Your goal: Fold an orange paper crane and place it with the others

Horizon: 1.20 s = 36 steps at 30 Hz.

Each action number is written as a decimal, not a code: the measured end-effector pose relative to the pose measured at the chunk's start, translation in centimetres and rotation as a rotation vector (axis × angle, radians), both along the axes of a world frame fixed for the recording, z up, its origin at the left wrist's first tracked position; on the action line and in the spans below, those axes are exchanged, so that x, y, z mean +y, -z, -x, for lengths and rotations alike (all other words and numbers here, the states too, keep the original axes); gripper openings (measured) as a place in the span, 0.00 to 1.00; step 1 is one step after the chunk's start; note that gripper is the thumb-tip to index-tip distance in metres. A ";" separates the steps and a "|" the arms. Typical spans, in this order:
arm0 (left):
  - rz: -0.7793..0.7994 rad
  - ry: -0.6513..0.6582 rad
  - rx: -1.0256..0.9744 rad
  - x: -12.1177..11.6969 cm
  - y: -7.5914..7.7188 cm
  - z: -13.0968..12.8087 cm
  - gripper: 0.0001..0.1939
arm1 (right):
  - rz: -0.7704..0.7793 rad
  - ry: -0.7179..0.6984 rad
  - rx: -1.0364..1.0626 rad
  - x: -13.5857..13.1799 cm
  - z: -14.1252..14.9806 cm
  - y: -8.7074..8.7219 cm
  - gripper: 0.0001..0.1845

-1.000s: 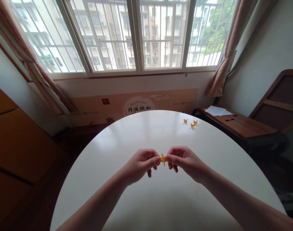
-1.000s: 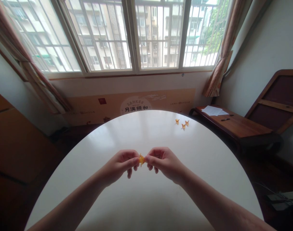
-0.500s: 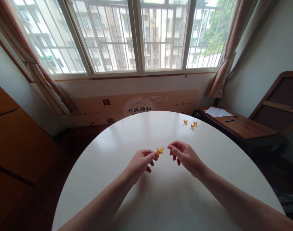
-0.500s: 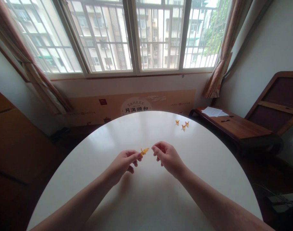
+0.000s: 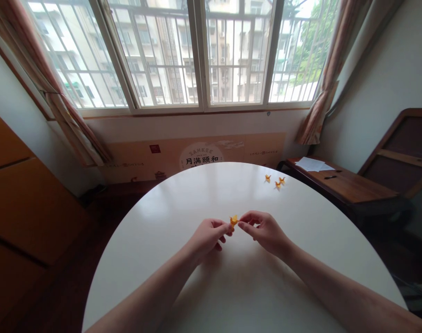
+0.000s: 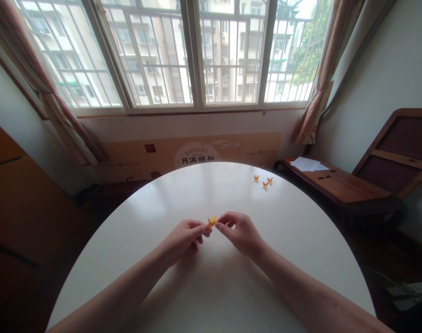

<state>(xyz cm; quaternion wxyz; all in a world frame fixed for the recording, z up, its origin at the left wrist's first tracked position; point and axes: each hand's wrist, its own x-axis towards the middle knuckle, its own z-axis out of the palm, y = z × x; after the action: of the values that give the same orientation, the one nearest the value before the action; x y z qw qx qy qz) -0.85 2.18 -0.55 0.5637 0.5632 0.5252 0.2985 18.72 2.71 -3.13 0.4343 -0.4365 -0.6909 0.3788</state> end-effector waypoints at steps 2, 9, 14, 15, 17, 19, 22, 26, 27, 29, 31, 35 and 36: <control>-0.011 0.018 0.015 0.0 0.1 0.1 0.18 | 0.030 0.009 -0.008 0.0 0.0 0.0 0.15; -0.131 -0.078 0.107 1.2 1.2 1.0 0.24 | 0.203 0.098 0.096 0.9 -0.3 1.0 0.20; -0.308 -0.192 0.238 3.0 1.9 2.7 0.22 | 0.198 0.134 0.103 1.3 -0.5 1.5 0.23; -0.341 -0.206 0.264 3.2 2.0 3.1 0.21 | 0.195 0.134 0.105 1.3 -0.5 1.6 0.23; -0.401 -0.223 0.309 3.6 2.1 3.6 0.20 | 0.187 0.134 0.110 1.2 -0.5 1.6 0.23; -0.455 -0.229 0.353 3.8 2.2 3.8 0.19 | 0.179 0.140 0.117 1.1 -0.5 1.7 0.22; -0.528 -0.225 0.412 3.9 2.3 3.9 0.18 | 0.168 0.143 0.127 1.0 -0.4 1.9 0.22; -0.601 -0.229 0.464 3.9 2.4 3.9 0.16 | 0.163 0.133 0.129 1.2 -0.4 1.9 0.21; -0.617 -0.235 0.474 4.0 2.4 3.9 0.16 | 0.168 0.124 0.124 1.2 -0.5 1.8 0.21; -0.648 -0.250 0.491 4.1 2.5 4.0 0.16 | 0.179 0.093 0.106 1.4 -0.8 1.5 0.21; -0.679 -0.264 0.505 4.3 2.5 4.2 0.17 | 0.180 0.059 0.082 1.8 -1.5 1.0 0.20; -0.723 -0.285 0.534 5.0 2.5 4.8 0.18 | 0.131 0.078 0.039 3.2 -4.5 0.0 0.20; -0.725 -0.288 0.542 5.1 2.5 4.9 0.18 | 0.110 0.099 0.029 3.6 -5.7 -0.1 0.21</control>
<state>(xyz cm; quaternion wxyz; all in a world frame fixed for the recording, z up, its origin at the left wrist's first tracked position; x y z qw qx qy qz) -5.71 7.27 -3.09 0.1261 0.7027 0.5881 0.3800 24.41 6.29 -3.00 0.4378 -0.4879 -0.6402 0.4005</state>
